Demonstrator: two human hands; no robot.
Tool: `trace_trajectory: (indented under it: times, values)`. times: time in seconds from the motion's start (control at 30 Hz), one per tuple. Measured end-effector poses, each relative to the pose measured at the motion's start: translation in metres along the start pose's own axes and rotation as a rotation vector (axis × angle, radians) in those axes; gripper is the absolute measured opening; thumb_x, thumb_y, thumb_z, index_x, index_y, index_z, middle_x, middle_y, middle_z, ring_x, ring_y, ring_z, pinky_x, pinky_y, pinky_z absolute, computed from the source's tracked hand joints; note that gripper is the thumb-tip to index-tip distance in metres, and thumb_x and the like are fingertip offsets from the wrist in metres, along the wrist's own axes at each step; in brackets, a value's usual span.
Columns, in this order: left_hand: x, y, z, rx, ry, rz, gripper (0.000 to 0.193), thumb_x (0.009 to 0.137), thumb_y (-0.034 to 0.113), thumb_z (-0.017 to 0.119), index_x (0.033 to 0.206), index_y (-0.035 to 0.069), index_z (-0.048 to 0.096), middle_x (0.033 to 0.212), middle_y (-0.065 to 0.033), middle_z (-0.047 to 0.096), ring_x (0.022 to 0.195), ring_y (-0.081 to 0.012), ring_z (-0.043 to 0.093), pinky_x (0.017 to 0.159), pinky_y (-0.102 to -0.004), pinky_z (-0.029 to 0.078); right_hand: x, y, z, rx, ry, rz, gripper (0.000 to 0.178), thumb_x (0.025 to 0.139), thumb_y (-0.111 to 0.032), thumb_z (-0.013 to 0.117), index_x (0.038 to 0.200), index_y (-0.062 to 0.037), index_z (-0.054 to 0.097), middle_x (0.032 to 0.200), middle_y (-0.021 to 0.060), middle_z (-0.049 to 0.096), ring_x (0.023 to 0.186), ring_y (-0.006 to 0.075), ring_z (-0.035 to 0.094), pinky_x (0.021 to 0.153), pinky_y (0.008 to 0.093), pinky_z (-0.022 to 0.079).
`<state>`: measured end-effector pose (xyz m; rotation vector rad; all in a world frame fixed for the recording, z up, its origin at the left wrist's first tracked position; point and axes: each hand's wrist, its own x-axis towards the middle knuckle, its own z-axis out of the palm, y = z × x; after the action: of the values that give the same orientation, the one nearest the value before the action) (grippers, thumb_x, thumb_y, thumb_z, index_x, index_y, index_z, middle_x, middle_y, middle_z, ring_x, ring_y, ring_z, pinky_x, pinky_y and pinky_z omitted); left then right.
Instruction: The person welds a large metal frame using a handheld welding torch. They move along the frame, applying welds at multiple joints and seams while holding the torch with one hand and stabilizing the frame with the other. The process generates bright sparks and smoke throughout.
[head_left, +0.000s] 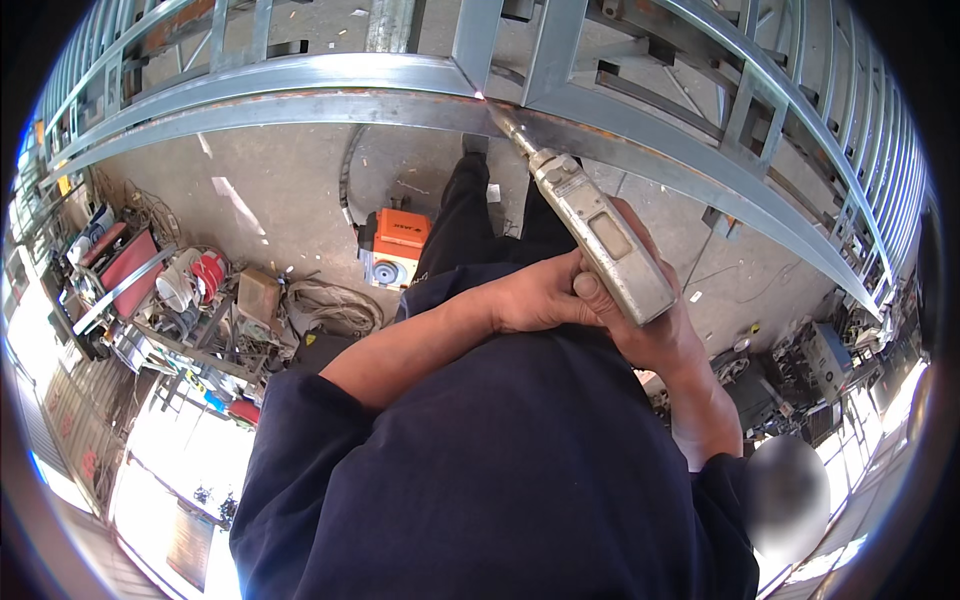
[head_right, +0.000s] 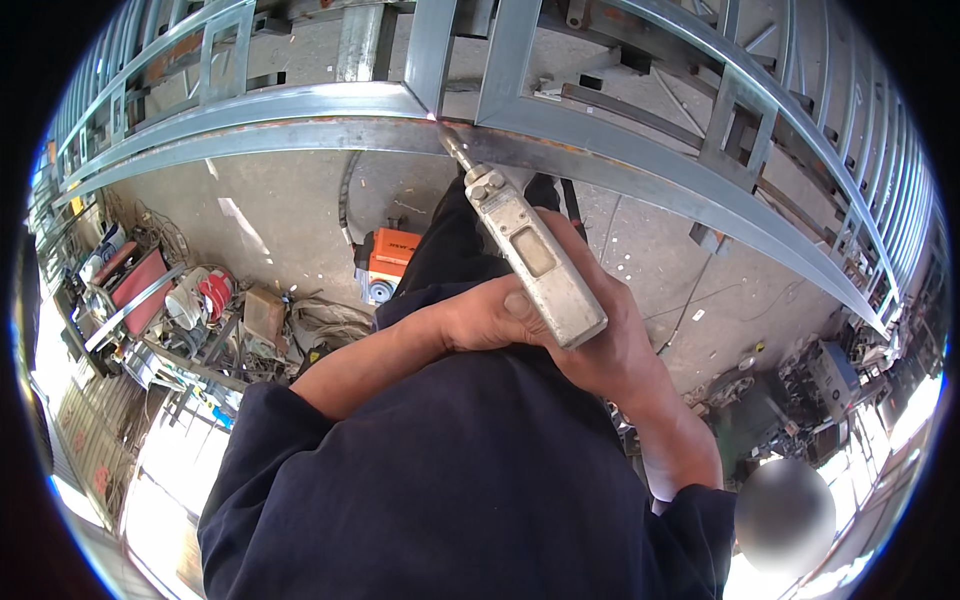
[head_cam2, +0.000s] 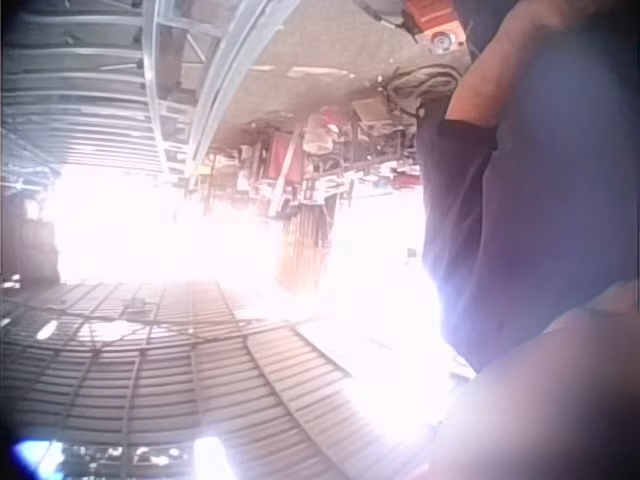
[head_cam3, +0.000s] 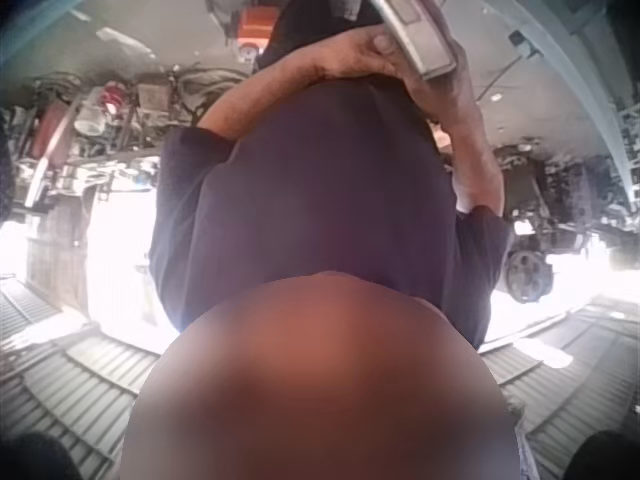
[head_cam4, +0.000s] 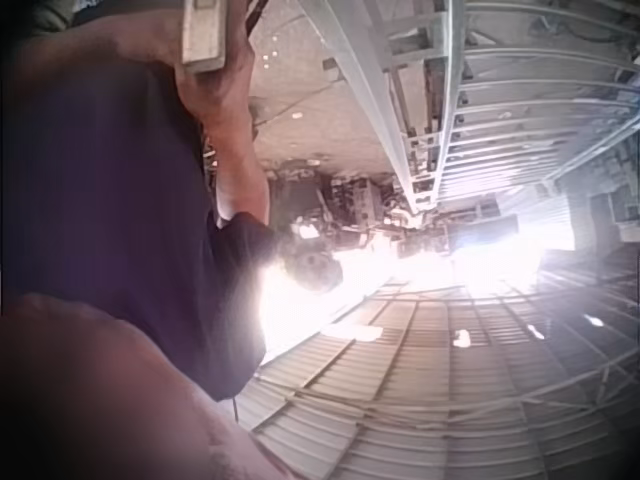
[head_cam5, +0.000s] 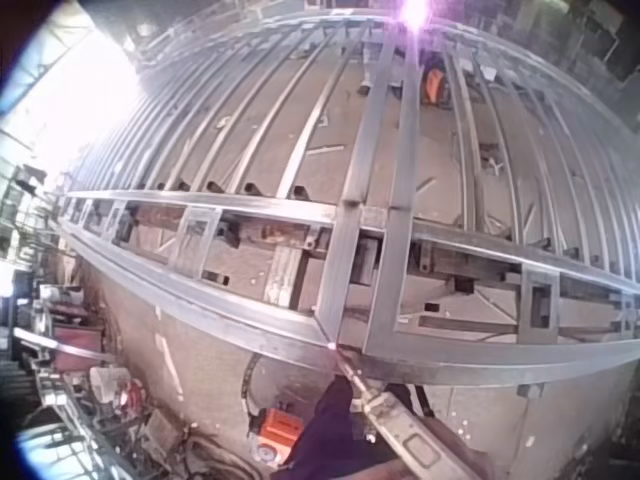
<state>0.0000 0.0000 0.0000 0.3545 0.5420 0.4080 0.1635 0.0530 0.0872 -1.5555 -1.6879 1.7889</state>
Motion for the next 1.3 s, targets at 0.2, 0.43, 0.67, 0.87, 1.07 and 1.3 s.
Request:
trace_trajectory:
  times: [0.2,0.43,0.67,0.87,1.07,1.3]
  values:
    - [0.002,-0.003,0.001,-0.04,0.019,0.056,0.087,0.088,0.027,0.084,0.154,0.001,0.033,0.147,-0.0139,0.052,0.139,-0.0232,0.048,0.117,-0.0376,0.039,0.0,0.003,0.0,-0.001,0.019,-0.034,0.069,0.095,-0.025,0.076,0.151,-0.0005,0.044,0.126,0.0186,0.069,0.118,0.0235,0.067,0.1,0.0355,0.051]
    - [-0.001,0.001,0.003,-0.032,0.037,0.027,0.089,0.089,0.027,0.083,0.156,0.002,0.03,0.149,-0.0145,0.05,0.14,-0.0241,0.047,0.118,-0.0386,0.038,0.0,0.002,-0.001,0.048,-0.015,0.008,0.069,0.096,-0.028,0.075,0.151,0.0007,0.044,0.127,0.0182,0.068,0.119,0.0229,0.066,0.1,0.0362,0.051]
    - [0.0,-0.006,0.001,-0.031,0.036,0.034,0.087,0.09,0.024,0.083,0.155,0.002,0.03,0.147,-0.013,0.052,0.137,-0.0224,0.049,0.117,-0.0373,0.041,0.002,0.003,0.0,0.002,0.003,-0.05,0.066,0.096,-0.025,0.074,0.15,0.0,0.045,0.126,0.0175,0.068,0.119,0.0221,0.065,0.101,0.0351,0.049]
    - [0.001,-0.008,-0.001,-0.077,0.01,0.073,0.085,0.089,0.026,0.083,0.153,0.002,0.033,0.144,-0.0117,0.055,0.135,-0.0212,0.051,0.115,-0.0361,0.042,0.002,-0.001,0.001,0.011,0.001,-0.005,0.065,0.095,-0.022,0.075,0.15,-0.0021,0.046,0.123,0.0168,0.069,0.115,0.0223,0.067,0.098,0.0344,0.051]
    - [-0.001,-0.007,-0.005,-0.028,-0.018,0.045,0.083,0.088,0.031,0.084,0.151,0.002,0.038,0.143,-0.0119,0.056,0.134,-0.0217,0.051,0.115,-0.0362,0.041,0.0,-0.004,0.004,0.094,-0.018,0.059,0.067,0.094,-0.022,0.076,0.15,-0.0022,0.045,0.122,0.0166,0.069,0.113,0.0223,0.068,0.096,0.0338,0.051]
    - [-0.004,-0.001,-0.003,-0.004,0.014,0.022,0.084,0.088,0.029,0.084,0.153,0.002,0.038,0.145,-0.0124,0.055,0.137,-0.0226,0.05,0.117,-0.0373,0.039,0.001,0.001,0.006,-0.015,0.016,-0.079,0.068,0.094,-0.019,0.075,0.151,-0.0013,0.043,0.124,0.0197,0.069,0.115,0.0273,0.069,0.096,0.0369,0.054]
